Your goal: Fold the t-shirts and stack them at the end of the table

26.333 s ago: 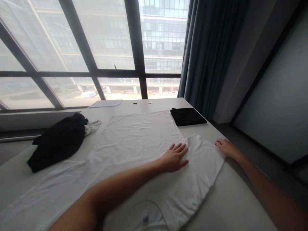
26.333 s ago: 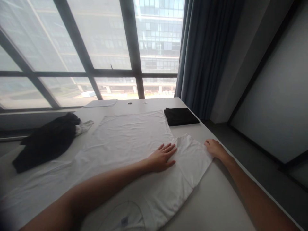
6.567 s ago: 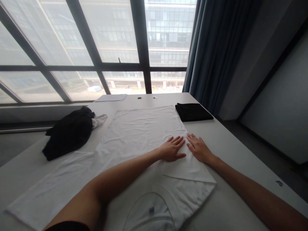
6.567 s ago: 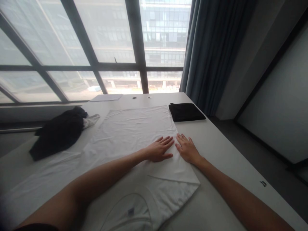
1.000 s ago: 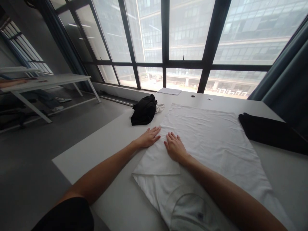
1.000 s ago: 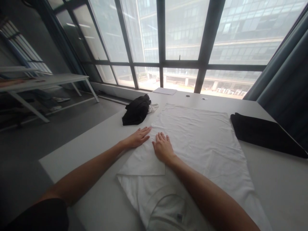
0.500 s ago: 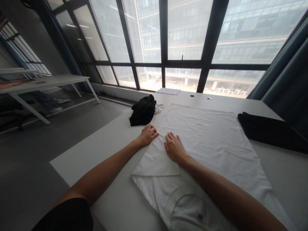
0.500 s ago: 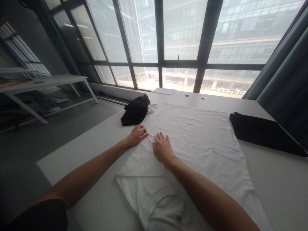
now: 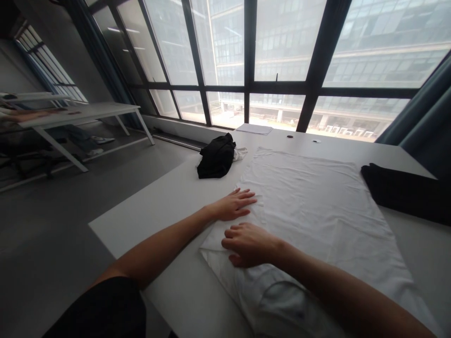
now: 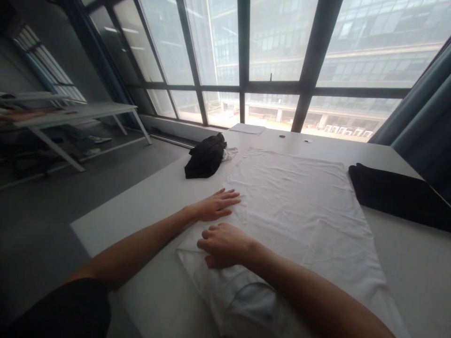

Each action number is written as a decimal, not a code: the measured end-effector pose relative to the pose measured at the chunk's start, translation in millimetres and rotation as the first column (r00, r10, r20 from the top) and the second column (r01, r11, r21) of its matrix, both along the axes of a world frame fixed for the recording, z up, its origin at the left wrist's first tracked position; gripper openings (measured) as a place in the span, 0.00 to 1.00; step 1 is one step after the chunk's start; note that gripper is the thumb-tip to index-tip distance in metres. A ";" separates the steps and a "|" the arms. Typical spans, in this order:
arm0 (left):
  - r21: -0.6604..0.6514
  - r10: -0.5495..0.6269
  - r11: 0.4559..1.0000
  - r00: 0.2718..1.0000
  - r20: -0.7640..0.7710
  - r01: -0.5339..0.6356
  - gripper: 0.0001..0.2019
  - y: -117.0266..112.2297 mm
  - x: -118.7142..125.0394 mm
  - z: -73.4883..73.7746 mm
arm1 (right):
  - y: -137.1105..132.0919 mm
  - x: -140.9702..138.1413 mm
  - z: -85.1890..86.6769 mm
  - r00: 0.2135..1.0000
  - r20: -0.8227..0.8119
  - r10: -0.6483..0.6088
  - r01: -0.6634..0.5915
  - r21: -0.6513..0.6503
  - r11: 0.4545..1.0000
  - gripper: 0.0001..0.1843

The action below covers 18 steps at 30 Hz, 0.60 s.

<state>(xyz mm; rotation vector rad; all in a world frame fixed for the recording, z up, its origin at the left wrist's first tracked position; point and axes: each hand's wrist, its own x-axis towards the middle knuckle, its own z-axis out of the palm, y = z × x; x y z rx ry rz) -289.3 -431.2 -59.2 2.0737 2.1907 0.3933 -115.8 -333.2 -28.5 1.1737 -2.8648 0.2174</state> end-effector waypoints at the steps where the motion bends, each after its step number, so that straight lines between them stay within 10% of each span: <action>1: -0.015 0.008 1.000 1.000 -0.004 -0.008 0.26 0.1 -0.4 -1.3 | -1.4 2.5 2.9 0.999 0.015 -0.033 0.032 0.016 0.999 0.10; 7: -0.039 0.016 0.999 1.000 0.000 -0.016 0.28 0.7 -3.5 -5.1 | 18.6 16.0 28.5 0.895 0.186 -0.405 0.374 0.180 0.910 0.12; 18: -0.040 0.007 0.999 1.000 0.016 -0.006 0.27 0.7 -3.5 -1.9 | 4.6 33.4 42.3 0.799 0.202 -0.566 0.471 0.375 0.798 0.14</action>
